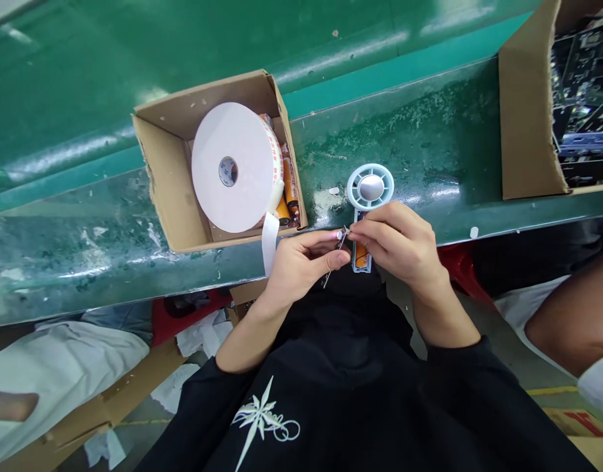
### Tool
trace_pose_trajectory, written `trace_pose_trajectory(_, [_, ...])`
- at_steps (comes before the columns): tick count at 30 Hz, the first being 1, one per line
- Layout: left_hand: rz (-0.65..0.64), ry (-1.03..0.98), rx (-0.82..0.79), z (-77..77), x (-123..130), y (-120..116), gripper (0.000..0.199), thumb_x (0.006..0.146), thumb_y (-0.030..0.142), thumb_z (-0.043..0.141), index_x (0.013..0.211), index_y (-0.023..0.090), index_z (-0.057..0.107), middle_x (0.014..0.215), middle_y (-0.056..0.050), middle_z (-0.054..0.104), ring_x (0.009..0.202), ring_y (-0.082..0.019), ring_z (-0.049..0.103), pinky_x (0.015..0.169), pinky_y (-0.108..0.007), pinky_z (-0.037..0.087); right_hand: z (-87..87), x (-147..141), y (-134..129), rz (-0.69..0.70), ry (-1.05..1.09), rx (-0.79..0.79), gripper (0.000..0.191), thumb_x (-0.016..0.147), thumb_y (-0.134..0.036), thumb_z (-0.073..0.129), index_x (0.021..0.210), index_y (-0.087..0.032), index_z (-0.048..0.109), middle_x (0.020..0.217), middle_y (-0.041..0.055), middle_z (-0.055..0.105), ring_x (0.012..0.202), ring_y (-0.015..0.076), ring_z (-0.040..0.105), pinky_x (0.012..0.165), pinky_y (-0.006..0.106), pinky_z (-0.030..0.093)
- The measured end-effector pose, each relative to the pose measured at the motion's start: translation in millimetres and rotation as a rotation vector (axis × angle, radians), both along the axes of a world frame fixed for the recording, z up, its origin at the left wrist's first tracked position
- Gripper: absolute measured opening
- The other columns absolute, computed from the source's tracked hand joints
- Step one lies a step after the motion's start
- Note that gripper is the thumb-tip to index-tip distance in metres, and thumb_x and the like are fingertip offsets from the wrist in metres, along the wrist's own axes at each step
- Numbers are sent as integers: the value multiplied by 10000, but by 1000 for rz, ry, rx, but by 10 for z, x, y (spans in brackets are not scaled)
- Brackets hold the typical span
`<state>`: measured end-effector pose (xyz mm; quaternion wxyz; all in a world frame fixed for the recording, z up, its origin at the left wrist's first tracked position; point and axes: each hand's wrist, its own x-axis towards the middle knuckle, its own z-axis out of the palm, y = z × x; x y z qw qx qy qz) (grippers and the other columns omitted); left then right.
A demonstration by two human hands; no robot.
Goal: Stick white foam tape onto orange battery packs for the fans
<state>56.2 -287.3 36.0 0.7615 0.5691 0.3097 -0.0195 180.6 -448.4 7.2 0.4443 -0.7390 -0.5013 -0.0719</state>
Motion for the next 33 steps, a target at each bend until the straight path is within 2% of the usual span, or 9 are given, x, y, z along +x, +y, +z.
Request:
trace_pose_trajectory(4, [-69,37,92,43,29,38,446,669,446,971,1010,181,859,823,-47,807,660,-152,700,620,-257,594,9,133,-19,122,12,-33,292,1012,-128,638,1225,-323,686,1041,21,717,892,177,650,775,340,543])
trace_pose_trajectory(10, [-242,59,137,121,55,111,375,713,461,942,927,163,867,780,-67,790,713,-209,722,614,-289,591,48,223,-6,249,3,-114,187,1026,-143,623,1109,-289,707,1032,31,699,898,182,613,769,342,541])
trace_pose_trajectory(12, [-212,36,139,97,38,90,392,718,465,937,958,163,864,774,-69,792,676,-199,720,617,-295,605,53,216,-2,259,30,-85,166,1032,-170,625,1108,-288,715,1026,31,703,907,184,630,783,350,557])
trace_pose_trajectory(14, [-105,-5,172,46,9,32,436,711,471,940,1009,165,855,827,-75,809,679,-191,731,656,-302,630,49,201,-22,245,85,-13,174,1019,-225,667,1174,-290,713,1072,43,715,950,197,664,814,368,583])
trace_pose_trajectory(18, [95,-55,333,-53,-52,-119,452,765,483,899,1074,158,841,904,-79,824,746,-190,757,721,-296,652,33,170,-141,133,271,53,400,969,-271,747,1358,-278,656,1246,85,718,988,209,717,761,350,627])
trace_pose_trajectory(23, [59,-68,442,-75,-74,-173,445,807,486,865,1117,167,834,934,-72,830,795,-206,773,786,-314,665,15,137,-212,54,277,56,185,983,-158,695,1111,-265,774,1037,36,787,937,197,756,819,362,638])
trace_pose_trajectory(26, [53,-78,456,-90,-77,-164,452,809,485,864,1128,166,830,938,-71,831,786,-208,776,781,-314,666,17,99,-159,15,261,113,144,974,-173,710,1038,-276,788,1052,32,790,923,196,760,796,367,643])
trace_pose_trajectory(29, [64,-92,518,-116,-96,-162,452,802,474,874,1139,176,829,923,-62,831,772,-207,774,771,-312,665,32,22,-86,-46,253,176,86,963,-219,744,1010,-280,784,1022,24,802,884,202,772,762,375,654])
trace_pose_trajectory(33, [66,-97,545,-126,-130,-164,422,805,464,875,1129,196,836,905,-46,829,746,-203,768,744,-303,663,59,-93,-10,-43,185,140,117,957,-218,764,1069,-252,754,898,7,813,750,175,769,700,318,652])
